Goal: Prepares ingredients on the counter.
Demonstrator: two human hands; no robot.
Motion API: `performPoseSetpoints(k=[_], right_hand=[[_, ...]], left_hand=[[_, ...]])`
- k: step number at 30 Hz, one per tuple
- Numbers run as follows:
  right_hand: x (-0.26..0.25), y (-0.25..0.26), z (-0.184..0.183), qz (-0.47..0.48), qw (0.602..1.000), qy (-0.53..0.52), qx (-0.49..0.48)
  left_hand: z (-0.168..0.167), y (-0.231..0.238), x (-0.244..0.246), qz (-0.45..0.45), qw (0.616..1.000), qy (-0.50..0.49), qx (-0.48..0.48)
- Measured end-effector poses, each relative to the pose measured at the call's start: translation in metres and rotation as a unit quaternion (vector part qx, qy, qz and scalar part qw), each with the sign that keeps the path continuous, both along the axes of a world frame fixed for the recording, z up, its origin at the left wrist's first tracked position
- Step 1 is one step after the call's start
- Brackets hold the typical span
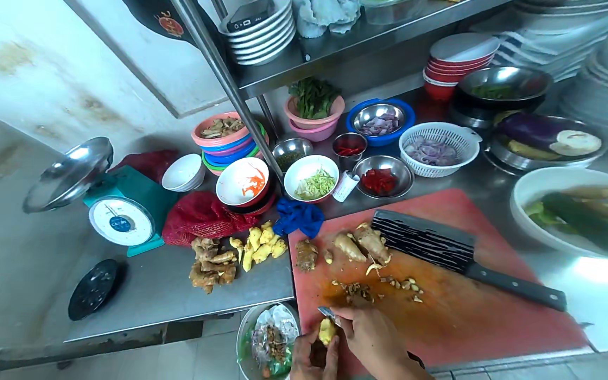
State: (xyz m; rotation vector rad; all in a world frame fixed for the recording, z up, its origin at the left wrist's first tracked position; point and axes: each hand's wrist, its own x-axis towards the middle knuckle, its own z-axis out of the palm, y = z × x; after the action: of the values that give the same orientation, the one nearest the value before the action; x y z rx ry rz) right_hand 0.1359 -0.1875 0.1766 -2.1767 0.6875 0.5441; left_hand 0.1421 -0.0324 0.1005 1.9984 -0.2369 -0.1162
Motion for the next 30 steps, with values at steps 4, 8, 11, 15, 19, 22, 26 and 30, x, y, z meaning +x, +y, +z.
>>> performPoseSetpoints(k=[4,8,11,15,19,22,26,30], right_hand=[[0.0,0.005,0.003,0.017,0.998,-0.03,-0.044],[-0.004,0.004,-0.002,0.011,0.999,-0.027,-0.039],[-0.012,0.005,-0.013,-0.027,0.988,-0.123,-0.083],[-0.023,0.008,-0.059,-0.096,0.888,-0.406,-0.191],[-0.038,0.009,-0.063,-0.061,0.887,-0.413,-0.195],[-0.042,0.01,-0.063,-0.05,0.886,-0.403,-0.221],[-0.043,0.011,-0.063,-0.034,0.892,-0.384,-0.237],[-0.043,0.015,-0.06,-0.017,0.903,-0.361,-0.234]], left_hand=[[0.003,-0.001,0.002,0.005,1.0,0.004,-0.005],[0.003,-0.002,0.001,0.015,1.0,0.015,0.009],[0.01,-0.002,0.005,0.022,0.998,0.051,0.0],[0.026,0.0,0.023,0.015,0.984,0.175,-0.035],[0.033,-0.003,0.034,0.019,0.969,0.239,-0.049],[0.034,-0.005,0.036,0.03,0.966,0.251,-0.051],[0.036,-0.007,0.036,0.039,0.964,0.259,-0.049],[0.035,-0.008,0.034,0.043,0.966,0.25,-0.048]])
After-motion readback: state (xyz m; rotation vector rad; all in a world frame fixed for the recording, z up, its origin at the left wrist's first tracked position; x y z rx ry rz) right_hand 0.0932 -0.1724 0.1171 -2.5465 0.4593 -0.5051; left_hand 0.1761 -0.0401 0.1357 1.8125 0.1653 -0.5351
